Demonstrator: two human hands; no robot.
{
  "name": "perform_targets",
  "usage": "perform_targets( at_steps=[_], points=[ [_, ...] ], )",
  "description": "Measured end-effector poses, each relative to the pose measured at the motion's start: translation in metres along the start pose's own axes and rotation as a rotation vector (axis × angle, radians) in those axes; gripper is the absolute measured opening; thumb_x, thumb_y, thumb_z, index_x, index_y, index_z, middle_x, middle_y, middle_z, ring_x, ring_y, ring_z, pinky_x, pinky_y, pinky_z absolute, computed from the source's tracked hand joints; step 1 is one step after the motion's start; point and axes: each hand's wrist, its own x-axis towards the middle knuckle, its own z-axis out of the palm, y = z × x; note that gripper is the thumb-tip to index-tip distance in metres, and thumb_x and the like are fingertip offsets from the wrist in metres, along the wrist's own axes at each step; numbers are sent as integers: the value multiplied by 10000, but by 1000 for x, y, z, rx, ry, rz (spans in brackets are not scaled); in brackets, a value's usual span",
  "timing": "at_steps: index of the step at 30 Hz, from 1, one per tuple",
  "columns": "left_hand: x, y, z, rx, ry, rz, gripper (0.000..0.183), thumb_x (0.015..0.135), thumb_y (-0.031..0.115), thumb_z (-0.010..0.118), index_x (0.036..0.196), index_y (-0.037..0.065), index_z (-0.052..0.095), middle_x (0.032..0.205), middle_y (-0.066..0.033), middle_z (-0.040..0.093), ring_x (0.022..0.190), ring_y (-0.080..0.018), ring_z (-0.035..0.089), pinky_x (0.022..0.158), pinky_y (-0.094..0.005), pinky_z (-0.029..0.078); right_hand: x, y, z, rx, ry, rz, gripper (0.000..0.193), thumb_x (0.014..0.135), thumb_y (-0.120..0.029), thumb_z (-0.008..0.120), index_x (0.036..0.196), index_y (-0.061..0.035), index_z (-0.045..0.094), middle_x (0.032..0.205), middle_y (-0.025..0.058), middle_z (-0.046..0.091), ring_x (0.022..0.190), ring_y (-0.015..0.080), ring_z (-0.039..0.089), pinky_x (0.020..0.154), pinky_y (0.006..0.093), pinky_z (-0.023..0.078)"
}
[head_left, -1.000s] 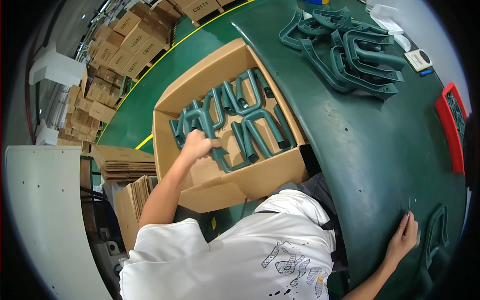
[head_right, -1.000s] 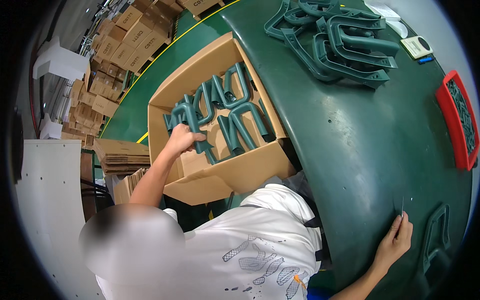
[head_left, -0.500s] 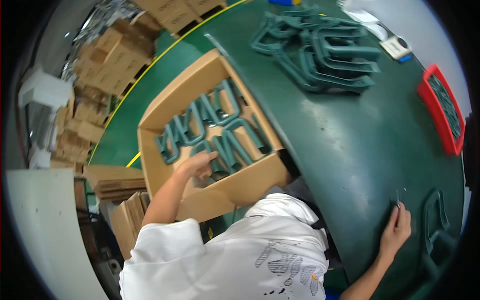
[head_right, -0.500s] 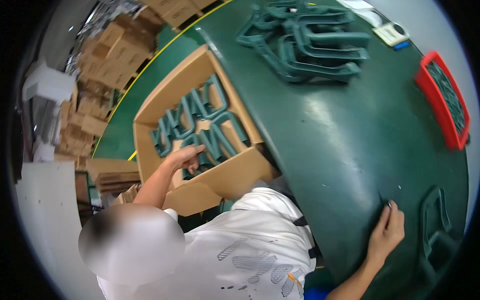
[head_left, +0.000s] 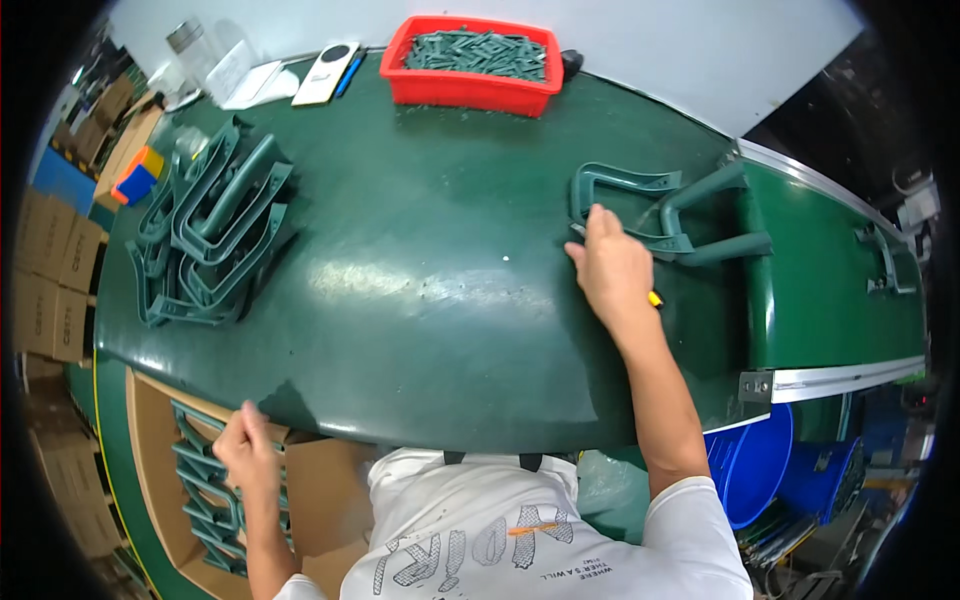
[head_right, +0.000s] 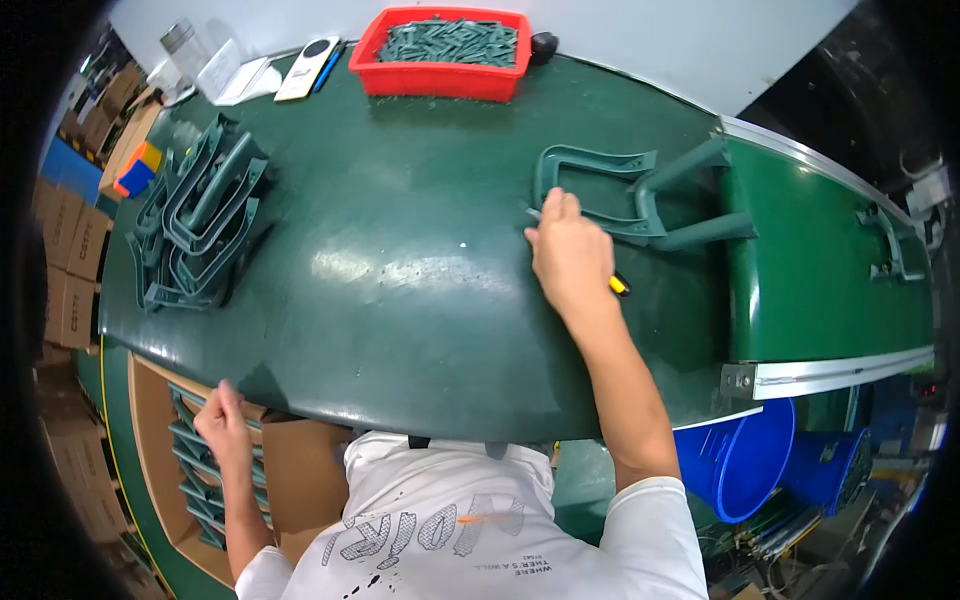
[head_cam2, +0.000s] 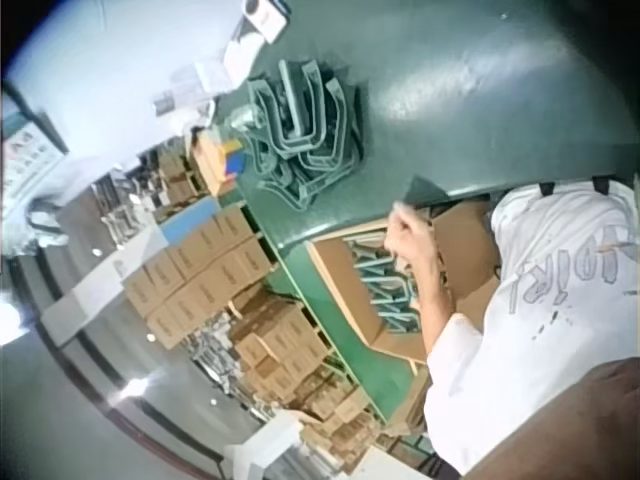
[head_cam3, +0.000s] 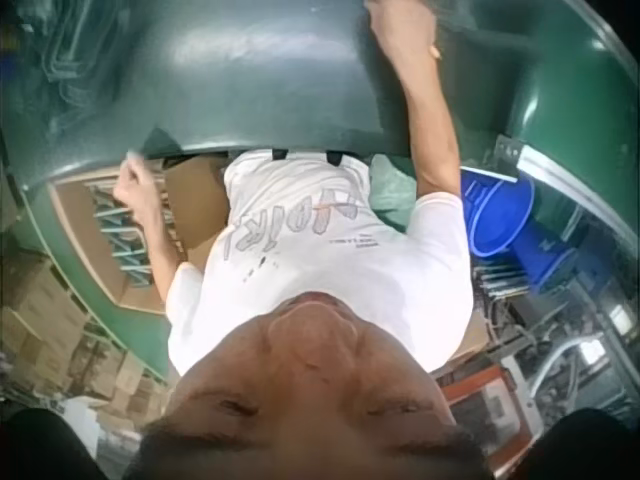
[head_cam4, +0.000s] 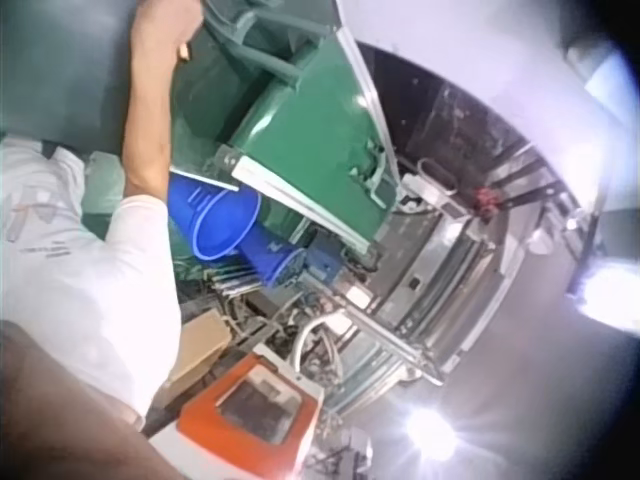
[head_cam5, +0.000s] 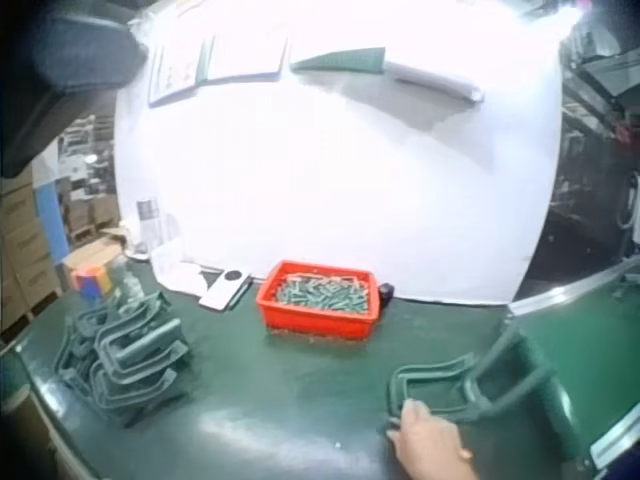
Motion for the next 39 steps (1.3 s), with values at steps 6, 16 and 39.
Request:
perform_targets(
  at_steps=[6,16,39],
  points=[
    [41,74,68,-590,-631,-262,397,925,363,515,898,-20,616,621,-64,596,496,-98,528,392,-198,340,-45,-35,-15,410,5,-506,326,706,-62,649,1015,-3,564,854,100,615,647,241,604,536,359,493],
    [39,127,108,-1425,-559,-681,145,881,169,559,784,65,525,519,-24,437,455,-133,396,438,-279,317,-71,-78,-35,921,-110,-33,410,768,-165,730,1102,27,590,1074,204,628,719,228,658,609,306,535],
    [-19,155,99,-858,-38,424,107,879,39,495,821,4,412,746,-62,446,688,-152,413,623,-289,350,-43,-109,-30,1332,-396,397,305,892,-250,621,974,42,645,721,71,647,653,101,580,578,285,476]
  ],
)
